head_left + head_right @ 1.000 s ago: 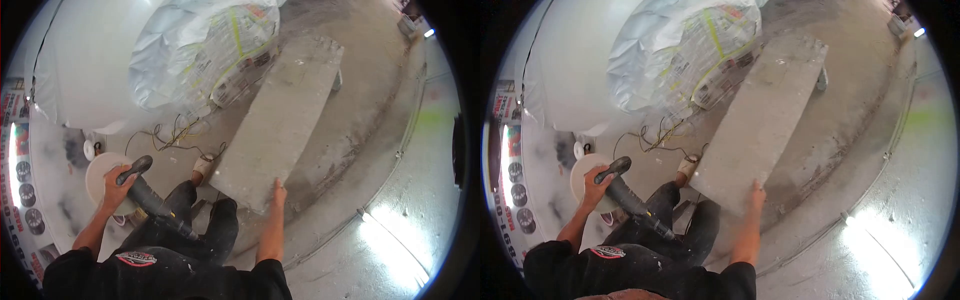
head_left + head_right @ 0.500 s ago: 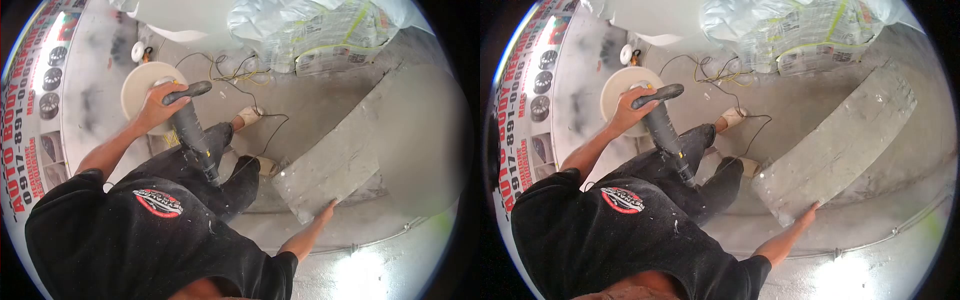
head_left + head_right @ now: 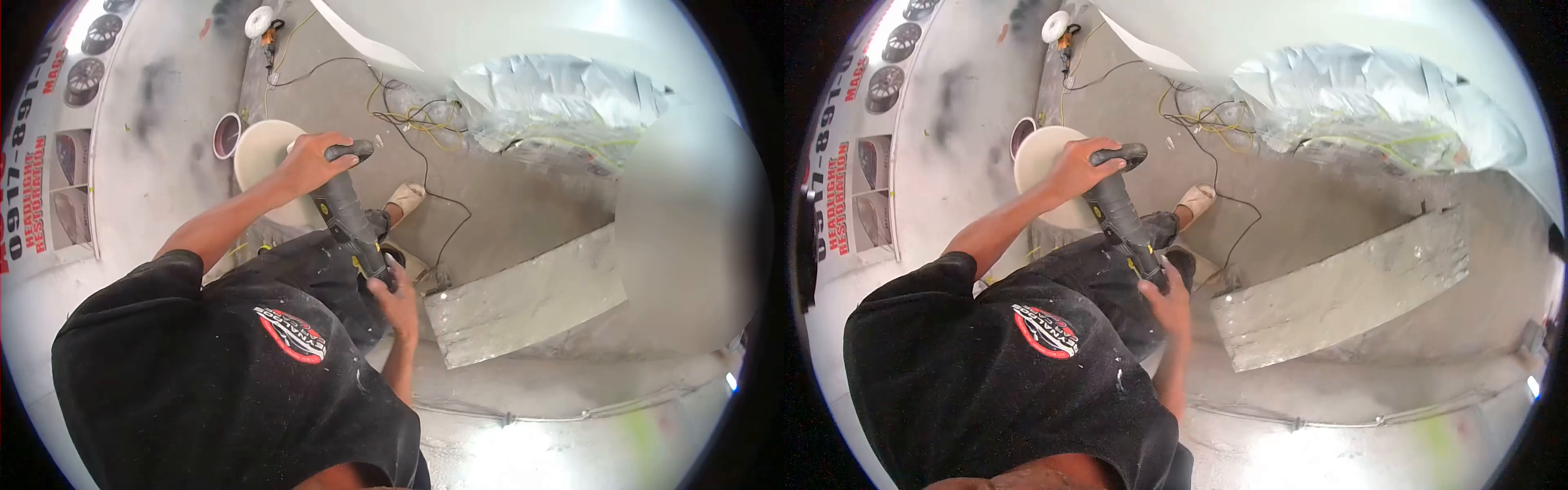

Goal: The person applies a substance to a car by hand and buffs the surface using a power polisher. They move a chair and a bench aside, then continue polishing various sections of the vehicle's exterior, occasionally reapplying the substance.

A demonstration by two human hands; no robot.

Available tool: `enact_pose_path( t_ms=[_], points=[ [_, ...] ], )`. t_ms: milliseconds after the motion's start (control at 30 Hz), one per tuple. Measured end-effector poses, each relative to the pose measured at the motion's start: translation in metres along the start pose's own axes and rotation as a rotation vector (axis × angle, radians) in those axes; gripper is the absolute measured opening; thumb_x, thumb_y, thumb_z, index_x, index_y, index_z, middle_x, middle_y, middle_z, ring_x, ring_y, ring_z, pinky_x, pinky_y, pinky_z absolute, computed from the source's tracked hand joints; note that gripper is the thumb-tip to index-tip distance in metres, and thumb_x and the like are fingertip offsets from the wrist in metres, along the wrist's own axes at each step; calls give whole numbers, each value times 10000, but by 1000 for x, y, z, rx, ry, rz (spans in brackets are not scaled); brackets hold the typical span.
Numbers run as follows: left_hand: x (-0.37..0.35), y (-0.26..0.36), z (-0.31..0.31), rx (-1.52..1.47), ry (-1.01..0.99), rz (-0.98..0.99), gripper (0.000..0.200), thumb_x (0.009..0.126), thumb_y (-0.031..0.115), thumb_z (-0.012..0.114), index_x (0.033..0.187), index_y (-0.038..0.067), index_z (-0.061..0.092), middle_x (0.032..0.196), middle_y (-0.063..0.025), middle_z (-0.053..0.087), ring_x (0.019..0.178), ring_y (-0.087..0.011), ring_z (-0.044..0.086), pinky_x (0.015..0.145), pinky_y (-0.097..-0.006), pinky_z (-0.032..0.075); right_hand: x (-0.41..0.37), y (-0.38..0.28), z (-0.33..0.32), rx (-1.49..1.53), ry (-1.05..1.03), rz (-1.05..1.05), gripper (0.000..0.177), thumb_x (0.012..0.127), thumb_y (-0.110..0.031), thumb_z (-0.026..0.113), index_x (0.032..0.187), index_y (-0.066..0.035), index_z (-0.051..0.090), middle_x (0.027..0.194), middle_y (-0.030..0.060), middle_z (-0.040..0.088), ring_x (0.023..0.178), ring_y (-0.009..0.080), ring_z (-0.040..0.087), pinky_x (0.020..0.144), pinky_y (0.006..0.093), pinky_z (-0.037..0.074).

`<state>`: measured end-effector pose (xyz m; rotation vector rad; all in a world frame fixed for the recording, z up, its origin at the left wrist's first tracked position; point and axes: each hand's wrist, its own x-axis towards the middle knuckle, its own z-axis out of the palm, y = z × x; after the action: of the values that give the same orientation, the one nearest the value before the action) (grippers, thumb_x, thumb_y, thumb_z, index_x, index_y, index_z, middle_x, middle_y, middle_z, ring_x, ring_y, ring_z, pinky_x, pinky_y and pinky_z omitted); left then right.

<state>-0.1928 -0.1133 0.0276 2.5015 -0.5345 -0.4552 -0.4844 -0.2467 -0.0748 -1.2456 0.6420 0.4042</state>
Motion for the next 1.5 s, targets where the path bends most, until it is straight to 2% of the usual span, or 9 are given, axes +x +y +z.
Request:
enact_pose_path(
  t_ms=[267, 433, 767, 867, 1000, 1067, 1133, 1233, 1500],
  points=[
    [107, -146, 44, 86, -198, -263, 375, 826, 342, 775, 987, 5, 748, 894, -211, 744, 831, -364, 735, 768, -429, 576, 97, -46, 75, -908, -28, 71, 1160, 735, -366, 886, 1611, -67, 187, 1235, 262, 637, 1107, 451, 653, 886, 533, 545],
    [144, -216, 81, 352, -323, -203, 395, 750, 346, 793, 933, -2, 748, 860, -214, 737, 840, -391, 732, 779, -474, 588, 145, -13, 99, -755, -148, 110, 723, 744, -177, 739, 1349, 8, 389, 1004, 352, 680, 999, 544, 658, 892, 565, 532],
    [133, -260, 170, 580, -346, -236, 435, 783, 230, 814, 1156, 49, 682, 1120, -203, 624, 1100, -450, 645, 891, -492, 565, 198, 48, 94, -258, -306, 291, 849, 627, -160, 803, 1330, 161, 452, 1139, 293, 668, 1015, 348, 686, 843, 407, 549],
    [110, -238, 168, 449, -205, -107, 303, 822, 210, 770, 1057, 43, 678, 1052, -199, 591, 1043, -374, 645, 856, -469, 568, 220, 48, 95, -198, -343, 451, 889, 638, -190, 804, 1380, 137, 440, 1323, 335, 607, 1229, 413, 624, 1024, 421, 494],
    [36, -199, 166, 157, 95, -166, 395, 812, 275, 810, 1114, 48, 697, 1089, -193, 621, 1041, -386, 642, 865, -460, 536, 256, 49, 77, -255, -281, 478, 777, 633, -149, 810, 1287, 132, 499, 1174, 271, 633, 1068, 365, 635, 919, 402, 505],
    [4, -204, 189, 201, 111, -589, 479, 813, 343, 837, 1155, 41, 688, 1135, -151, 655, 1052, -352, 648, 890, -444, 534, 280, 105, 89, -334, -184, 401, 560, 635, -87, 796, 1117, 123, 603, 912, 144, 672, 752, 258, 655, 707, 362, 532],
    [10, -206, 197, -260, -118, -1137, 572, 877, 477, 789, 1168, -1, 667, 1126, -170, 690, 1041, -320, 675, 914, -447, 537, 293, 119, 92, -243, -143, 379, 399, 643, -66, 782, 981, 87, 635, 861, 121, 677, 757, 241, 664, 676, 376, 519],
    [-3, -269, 259, -1130, -201, -1399, 593, 917, 557, 728, 1156, 17, 672, 1105, -168, 717, 1058, -301, 688, 921, -439, 544, 309, 126, 85, -97, -163, 482, 352, 647, -58, 773, 945, 71, 637, 859, 111, 673, 739, 221, 655, 662, 374, 514],
    [21, -322, 303, -1719, -136, -1280, 491, 911, 491, 758, 1091, 47, 649, 973, -135, 721, 873, -308, 728, 847, -471, 613, 341, 117, 97, -147, -118, 339, 953, 603, -126, 805, 1446, 64, 403, 1080, 184, 683, 984, 314, 687, 822, 385, 553]
  ],
)
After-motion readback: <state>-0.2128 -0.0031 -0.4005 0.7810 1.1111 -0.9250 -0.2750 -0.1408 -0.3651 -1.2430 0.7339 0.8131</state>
